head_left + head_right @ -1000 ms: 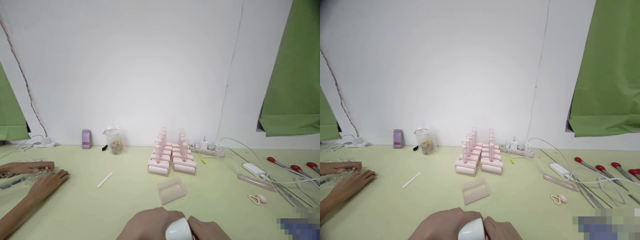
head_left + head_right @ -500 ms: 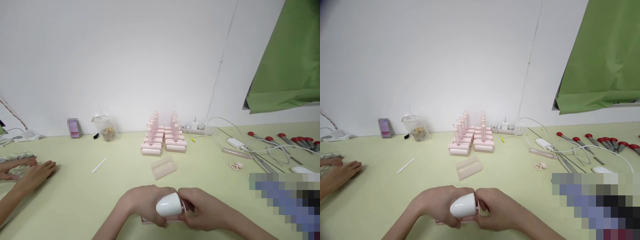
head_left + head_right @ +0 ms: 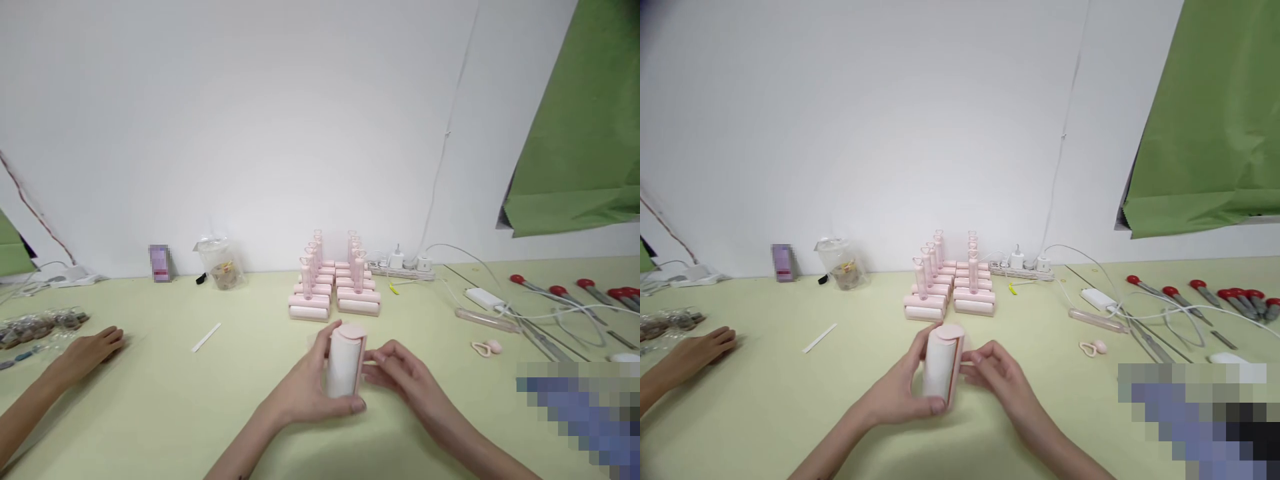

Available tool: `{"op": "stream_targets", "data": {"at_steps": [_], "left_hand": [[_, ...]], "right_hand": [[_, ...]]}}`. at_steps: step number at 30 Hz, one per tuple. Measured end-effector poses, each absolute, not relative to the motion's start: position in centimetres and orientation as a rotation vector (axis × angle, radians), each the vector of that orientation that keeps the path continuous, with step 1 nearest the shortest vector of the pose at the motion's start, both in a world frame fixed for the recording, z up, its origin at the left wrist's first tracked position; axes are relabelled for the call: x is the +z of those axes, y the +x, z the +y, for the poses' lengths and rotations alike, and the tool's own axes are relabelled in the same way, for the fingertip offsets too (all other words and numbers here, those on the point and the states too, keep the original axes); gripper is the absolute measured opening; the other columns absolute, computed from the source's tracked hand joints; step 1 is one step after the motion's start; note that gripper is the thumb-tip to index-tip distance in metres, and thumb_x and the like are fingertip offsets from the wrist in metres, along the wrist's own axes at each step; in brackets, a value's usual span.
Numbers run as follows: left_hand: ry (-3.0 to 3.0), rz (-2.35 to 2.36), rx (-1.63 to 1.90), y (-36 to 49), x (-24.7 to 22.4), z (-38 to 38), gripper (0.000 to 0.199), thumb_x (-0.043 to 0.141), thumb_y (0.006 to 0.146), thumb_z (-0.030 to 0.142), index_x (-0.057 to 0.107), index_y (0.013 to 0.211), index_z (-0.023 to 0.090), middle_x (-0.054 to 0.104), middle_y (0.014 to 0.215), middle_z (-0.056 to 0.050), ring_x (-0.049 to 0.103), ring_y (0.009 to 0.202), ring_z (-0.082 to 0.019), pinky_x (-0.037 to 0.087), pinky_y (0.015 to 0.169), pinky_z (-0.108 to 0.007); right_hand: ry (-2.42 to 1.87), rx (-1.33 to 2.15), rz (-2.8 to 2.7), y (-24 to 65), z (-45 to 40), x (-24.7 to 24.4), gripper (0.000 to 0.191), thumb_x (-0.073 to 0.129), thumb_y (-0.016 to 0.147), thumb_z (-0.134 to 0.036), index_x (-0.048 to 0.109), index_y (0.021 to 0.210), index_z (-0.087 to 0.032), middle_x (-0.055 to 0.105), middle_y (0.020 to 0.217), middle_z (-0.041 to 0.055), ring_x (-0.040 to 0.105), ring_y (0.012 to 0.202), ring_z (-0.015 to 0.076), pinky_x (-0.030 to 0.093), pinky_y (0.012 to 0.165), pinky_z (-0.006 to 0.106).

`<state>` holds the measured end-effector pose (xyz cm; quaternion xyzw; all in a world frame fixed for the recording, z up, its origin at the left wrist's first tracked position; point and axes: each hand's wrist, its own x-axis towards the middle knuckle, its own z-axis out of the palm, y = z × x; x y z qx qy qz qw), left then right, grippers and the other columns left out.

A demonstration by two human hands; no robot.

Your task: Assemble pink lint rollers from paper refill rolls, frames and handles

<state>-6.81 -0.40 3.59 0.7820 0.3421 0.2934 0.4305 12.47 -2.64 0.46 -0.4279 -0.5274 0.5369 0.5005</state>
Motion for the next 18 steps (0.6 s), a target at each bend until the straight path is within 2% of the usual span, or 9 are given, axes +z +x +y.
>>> {"op": "stream_targets", "data": {"at_steps": [2,5,7,9,12,15,17,18], "left_hand": [[1.940,0.917,0.857,-6.8,2.8,0.3,0.071,0.064,0.067,0.030,0.025,0.125,0.022,0.046,0.114,-0.007,0.045,0.102,-0.021,0.034,0.091,-0.035],[1.962,0.931,0.966,-6.4,1.5,0.8,0.044,0.058,0.072,0.027,0.040,0.112,0.020,0.048,0.107,-0.006,0.046,0.100,-0.021,0.036,0.089,-0.034],[2.005,0.884,1.003,-6.0,1.0,0.4,0.041,0.055,0.073,0.023,0.041,0.112,0.020,0.047,0.108,-0.006,0.045,0.101,-0.021,0.036,0.089,-0.035],[2.044,0.829,0.984,-5.9,1.0,-0.2,0.047,0.055,0.073,0.022,0.038,0.116,0.021,0.044,0.109,-0.007,0.044,0.102,-0.021,0.036,0.090,-0.035],[2.067,0.744,0.881,-6.4,0.9,-0.2,0.057,0.060,0.070,0.027,0.033,0.120,0.023,0.039,0.111,-0.007,0.039,0.108,-0.022,0.033,0.093,-0.037],[2.048,0.753,0.970,-7.2,-0.1,1.4,0.088,0.072,0.055,0.040,0.022,0.126,0.024,0.030,0.122,-0.009,0.028,0.117,-0.027,0.025,0.099,-0.042],[1.987,0.904,1.081,-7.6,-1.2,2.6,0.108,0.077,0.043,0.045,0.014,0.127,0.021,0.024,0.127,-0.012,0.022,0.120,-0.030,0.020,0.100,-0.044],[1.933,0.995,1.093,-7.6,-1.7,3.0,0.110,0.077,0.042,0.044,0.011,0.127,0.020,0.023,0.127,-0.013,0.023,0.120,-0.030,0.020,0.100,-0.044]], "right_hand": [[-1.086,1.241,-1.268,12.7,-2.3,0.3,0.028,0.050,0.078,-0.048,0.048,0.076,-0.021,0.062,0.092,0.0044,0.060,0.086,0.0203,0.042,0.084,0.038],[-1.093,1.194,-1.416,12.5,-2.1,-1.0,0.032,0.051,0.076,-0.049,0.046,0.093,-0.022,0.058,0.096,0.0063,0.058,0.089,0.0212,0.044,0.081,0.038],[-1.121,1.100,-1.530,12.1,-2.4,-1.8,0.042,0.056,0.074,-0.045,0.040,0.108,-0.024,0.054,0.100,0.0069,0.054,0.094,0.0213,0.044,0.081,0.038],[-1.144,0.951,-1.671,11.6,-3.0,-2.1,0.050,0.060,0.072,-0.040,0.039,0.115,-0.025,0.049,0.110,0.0075,0.048,0.103,0.0221,0.040,0.088,0.038],[-1.114,0.957,-1.797,11.1,-3.8,-1.7,0.039,0.055,0.077,-0.038,0.047,0.112,-0.024,0.049,0.116,0.0072,0.044,0.109,0.0237,0.036,0.093,0.038],[-1.114,1.048,-1.739,11.4,-3.6,-1.4,0.033,0.049,0.080,-0.039,0.051,0.107,-0.021,0.055,0.111,0.0078,0.049,0.105,0.0235,0.040,0.089,0.037],[-1.161,0.943,-1.671,12.1,-3.1,-1.3,0.035,0.052,0.078,-0.041,0.049,0.106,-0.021,0.058,0.106,0.0071,0.052,0.101,0.0230,0.042,0.086,0.036],[-1.194,0.855,-1.634,12.6,-2.9,-1.1,0.036,0.053,0.076,-0.042,0.049,0.106,-0.022,0.059,0.104,0.0063,0.053,0.099,0.0227,0.043,0.085,0.035]]}}
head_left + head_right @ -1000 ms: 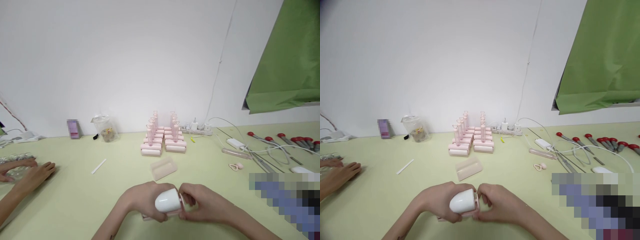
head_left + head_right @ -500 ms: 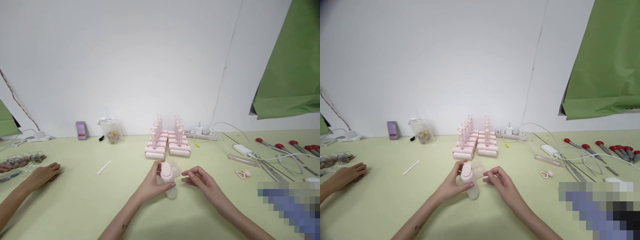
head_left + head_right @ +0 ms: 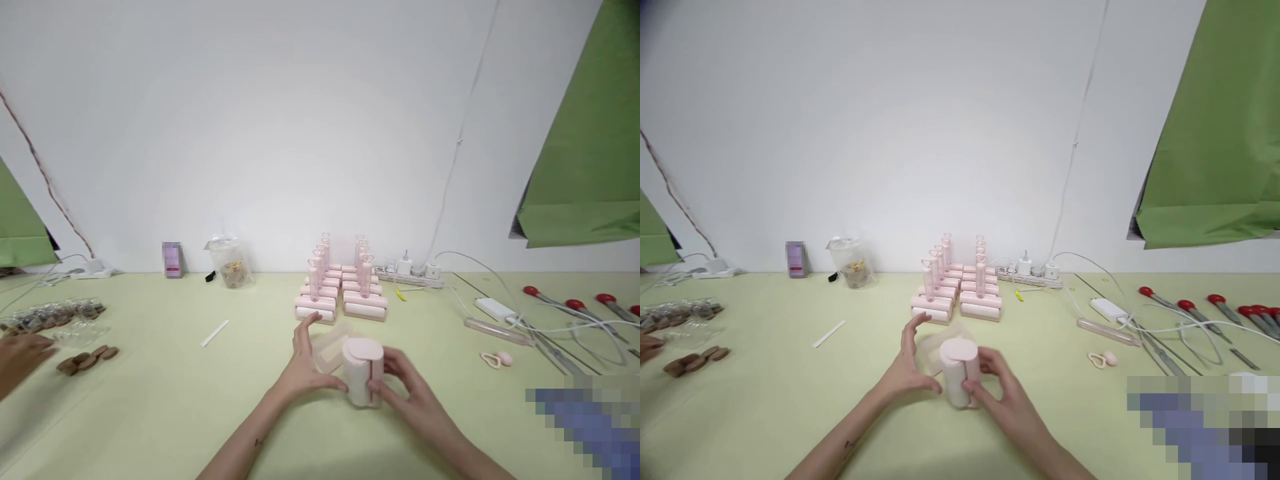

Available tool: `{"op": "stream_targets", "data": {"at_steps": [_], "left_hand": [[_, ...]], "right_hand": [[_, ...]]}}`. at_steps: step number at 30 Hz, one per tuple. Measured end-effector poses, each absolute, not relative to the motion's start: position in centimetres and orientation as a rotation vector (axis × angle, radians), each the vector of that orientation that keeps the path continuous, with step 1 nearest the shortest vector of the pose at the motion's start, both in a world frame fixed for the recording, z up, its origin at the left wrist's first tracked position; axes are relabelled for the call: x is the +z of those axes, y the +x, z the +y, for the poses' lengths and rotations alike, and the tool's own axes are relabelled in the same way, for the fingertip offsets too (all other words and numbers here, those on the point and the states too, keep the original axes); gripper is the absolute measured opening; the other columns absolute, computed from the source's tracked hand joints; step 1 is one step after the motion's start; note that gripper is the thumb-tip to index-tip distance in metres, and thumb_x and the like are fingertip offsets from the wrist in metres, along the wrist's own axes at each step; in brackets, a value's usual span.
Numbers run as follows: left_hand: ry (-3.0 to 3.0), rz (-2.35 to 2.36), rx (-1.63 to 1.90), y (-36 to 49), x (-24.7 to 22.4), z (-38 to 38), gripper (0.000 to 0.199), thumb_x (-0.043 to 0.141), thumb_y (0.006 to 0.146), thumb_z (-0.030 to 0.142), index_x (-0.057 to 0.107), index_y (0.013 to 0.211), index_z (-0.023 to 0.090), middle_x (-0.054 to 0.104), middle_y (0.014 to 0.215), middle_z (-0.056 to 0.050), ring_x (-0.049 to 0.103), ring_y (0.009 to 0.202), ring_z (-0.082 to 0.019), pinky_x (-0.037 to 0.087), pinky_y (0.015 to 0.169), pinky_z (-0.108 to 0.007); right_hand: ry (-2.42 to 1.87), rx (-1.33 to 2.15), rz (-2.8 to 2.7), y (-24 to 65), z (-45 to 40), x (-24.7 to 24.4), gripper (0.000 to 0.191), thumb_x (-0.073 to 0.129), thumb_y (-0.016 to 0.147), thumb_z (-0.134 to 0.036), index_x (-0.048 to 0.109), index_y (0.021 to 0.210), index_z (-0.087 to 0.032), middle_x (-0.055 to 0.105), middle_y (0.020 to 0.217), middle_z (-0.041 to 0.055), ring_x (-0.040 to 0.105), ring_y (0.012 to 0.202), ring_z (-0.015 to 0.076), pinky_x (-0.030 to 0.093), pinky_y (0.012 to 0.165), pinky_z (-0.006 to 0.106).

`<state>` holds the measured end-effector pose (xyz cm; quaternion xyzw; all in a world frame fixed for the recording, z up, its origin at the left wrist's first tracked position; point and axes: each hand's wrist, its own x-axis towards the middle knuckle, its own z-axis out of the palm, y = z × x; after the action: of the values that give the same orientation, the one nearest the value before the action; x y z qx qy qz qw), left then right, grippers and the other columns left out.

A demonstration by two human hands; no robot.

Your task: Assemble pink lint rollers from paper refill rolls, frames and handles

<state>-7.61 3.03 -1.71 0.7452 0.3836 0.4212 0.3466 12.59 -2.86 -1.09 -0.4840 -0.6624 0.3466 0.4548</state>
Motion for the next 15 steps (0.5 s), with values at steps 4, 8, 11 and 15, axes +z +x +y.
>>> {"op": "stream_targets", "data": {"at_steps": [4,8,11,15], "left_hand": [[1.808,0.956,0.886,-6.9,-3.1,2.7,0.088,0.068,0.061,0.028,0.009,0.126,0.021,0.039,0.115,-0.009,0.042,0.106,-0.022,0.031,0.093,-0.037],[1.795,0.655,0.664,-6.1,-2.9,1.3,0.074,0.066,0.064,0.020,0.020,0.121,0.024,0.046,0.111,-0.005,0.045,0.105,-0.020,0.035,0.089,-0.034],[1.744,0.635,0.624,-6.0,-2.7,1.1,0.067,0.068,0.064,0.022,0.027,0.117,0.021,0.046,0.113,-0.006,0.045,0.104,-0.021,0.037,0.086,-0.033],[1.716,0.599,0.626,-6.0,-2.7,1.4,0.064,0.069,0.063,0.020,0.030,0.114,0.021,0.047,0.114,-0.005,0.044,0.106,-0.021,0.035,0.088,-0.033]], "right_hand": [[-1.283,0.572,-1.620,14.8,-2.2,0.6,0.032,0.055,0.074,-0.044,0.054,0.100,-0.025,0.060,0.103,0.0041,0.054,0.096,0.0226,0.045,0.080,0.031],[-1.195,0.463,-1.950,15.5,-2.4,2.1,0.028,0.049,0.081,-0.038,0.056,0.106,-0.028,0.059,0.100,0.0049,0.054,0.095,0.0210,0.046,0.077,0.030],[-1.156,0.351,-2.197,15.3,-2.5,2.2,0.029,0.045,0.085,-0.033,0.054,0.112,-0.028,0.058,0.095,0.0059,0.054,0.088,0.0196,0.046,0.074,0.031],[-1.166,0.270,-2.285,15.2,-2.6,2.3,0.031,0.042,0.087,-0.031,0.051,0.117,-0.028,0.057,0.094,0.0064,0.053,0.085,0.0185,0.045,0.070,0.031]]}}
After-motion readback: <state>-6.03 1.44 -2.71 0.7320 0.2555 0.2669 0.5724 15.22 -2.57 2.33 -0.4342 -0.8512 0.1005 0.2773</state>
